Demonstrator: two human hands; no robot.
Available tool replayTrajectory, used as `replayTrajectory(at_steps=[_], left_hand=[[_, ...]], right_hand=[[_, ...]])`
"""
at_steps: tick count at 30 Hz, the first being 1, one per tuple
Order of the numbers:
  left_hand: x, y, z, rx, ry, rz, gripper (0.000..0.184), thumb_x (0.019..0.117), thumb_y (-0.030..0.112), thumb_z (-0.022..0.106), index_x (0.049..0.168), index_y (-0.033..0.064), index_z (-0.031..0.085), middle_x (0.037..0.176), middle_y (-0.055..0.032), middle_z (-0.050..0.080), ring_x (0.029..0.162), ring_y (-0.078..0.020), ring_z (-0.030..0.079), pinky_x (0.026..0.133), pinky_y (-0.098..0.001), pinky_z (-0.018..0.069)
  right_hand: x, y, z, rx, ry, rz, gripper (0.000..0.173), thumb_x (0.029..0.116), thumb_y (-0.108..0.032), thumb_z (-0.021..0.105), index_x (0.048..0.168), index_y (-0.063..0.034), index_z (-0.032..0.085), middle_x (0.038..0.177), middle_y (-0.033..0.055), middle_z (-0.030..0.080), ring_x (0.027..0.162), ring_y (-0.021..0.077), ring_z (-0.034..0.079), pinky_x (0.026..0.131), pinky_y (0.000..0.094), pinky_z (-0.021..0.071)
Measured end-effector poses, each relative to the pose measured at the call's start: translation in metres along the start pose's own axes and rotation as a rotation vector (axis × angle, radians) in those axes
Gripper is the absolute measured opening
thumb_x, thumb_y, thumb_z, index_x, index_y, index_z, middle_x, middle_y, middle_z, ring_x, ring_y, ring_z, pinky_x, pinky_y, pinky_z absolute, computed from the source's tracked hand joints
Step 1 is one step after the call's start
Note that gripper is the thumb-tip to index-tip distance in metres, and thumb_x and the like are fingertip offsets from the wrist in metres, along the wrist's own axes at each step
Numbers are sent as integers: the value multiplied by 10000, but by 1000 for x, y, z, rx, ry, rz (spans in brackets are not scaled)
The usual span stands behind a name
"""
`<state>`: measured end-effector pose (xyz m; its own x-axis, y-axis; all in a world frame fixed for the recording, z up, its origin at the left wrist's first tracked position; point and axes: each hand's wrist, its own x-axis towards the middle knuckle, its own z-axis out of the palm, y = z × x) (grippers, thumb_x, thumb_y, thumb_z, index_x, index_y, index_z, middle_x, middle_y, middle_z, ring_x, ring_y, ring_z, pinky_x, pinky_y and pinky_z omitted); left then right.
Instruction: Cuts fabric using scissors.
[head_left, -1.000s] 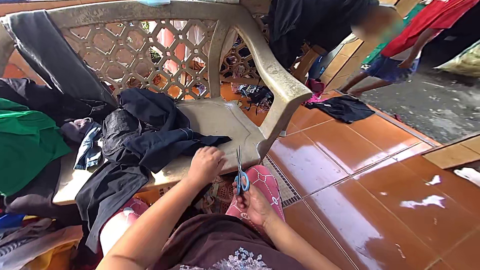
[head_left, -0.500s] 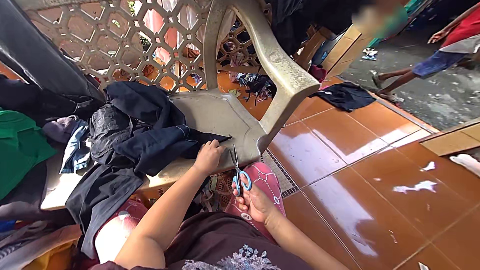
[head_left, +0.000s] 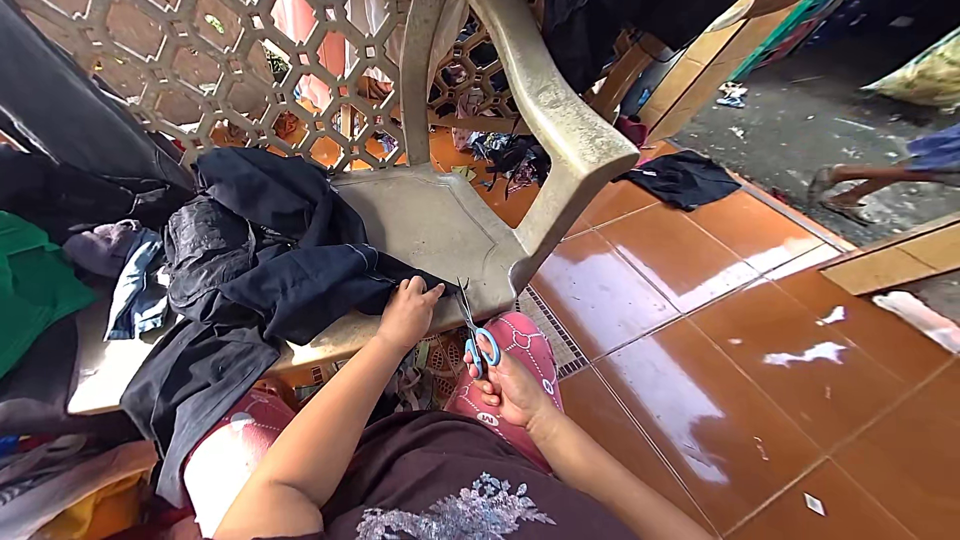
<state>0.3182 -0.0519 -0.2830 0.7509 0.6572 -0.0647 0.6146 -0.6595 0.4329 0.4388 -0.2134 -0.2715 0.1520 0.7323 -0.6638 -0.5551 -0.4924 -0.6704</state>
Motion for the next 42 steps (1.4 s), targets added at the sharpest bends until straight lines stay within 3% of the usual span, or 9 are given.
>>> replayTrajectory(at_steps=[5,25,37,40,42], left_hand=[[-20,-8,6,4,66,65,411,1036,62,451,1381,145,659,1214,-255,637,1171,-415,598,1039,-486,470],[-24,-9,8,21,77,76,417,1035,64,449,1394,144,647,1220,-243,635,1177,-404,597,1030,-485,479],[-25,-10,9,32,100,79,410,1035,65,456,1389,136,650,1216,-243,638,1174,-409,600,1024,-494,481],[-26,-11,12,20,106,91,381,1040,68,447,1353,83,666,1213,-240,646,1172,-409,606,1026,-489,482],[-31,-12,16,-49,164,112,314,1045,70,448,1228,4,695,1195,-239,660,1165,-398,627,1024,-485,495]], right_hand=[[-3,0,-1,-78,23,-20,408,1130,-353,326,949,-80,570,639,-23,546,388,10,370,356,146,308],[-5,3,3,-183,28,-3,407,1128,-365,336,969,-76,575,661,-17,552,396,15,374,367,149,321],[-7,13,8,-176,76,-103,307,1119,-255,413,943,-49,558,616,-30,512,369,-5,308,348,138,275],[-8,17,5,-164,81,-124,300,1115,-248,425,942,-48,567,613,-27,518,369,-6,310,349,137,273],[-9,20,6,-140,126,-168,277,1115,-228,427,987,-32,575,633,-18,550,383,1,368,360,141,322]])
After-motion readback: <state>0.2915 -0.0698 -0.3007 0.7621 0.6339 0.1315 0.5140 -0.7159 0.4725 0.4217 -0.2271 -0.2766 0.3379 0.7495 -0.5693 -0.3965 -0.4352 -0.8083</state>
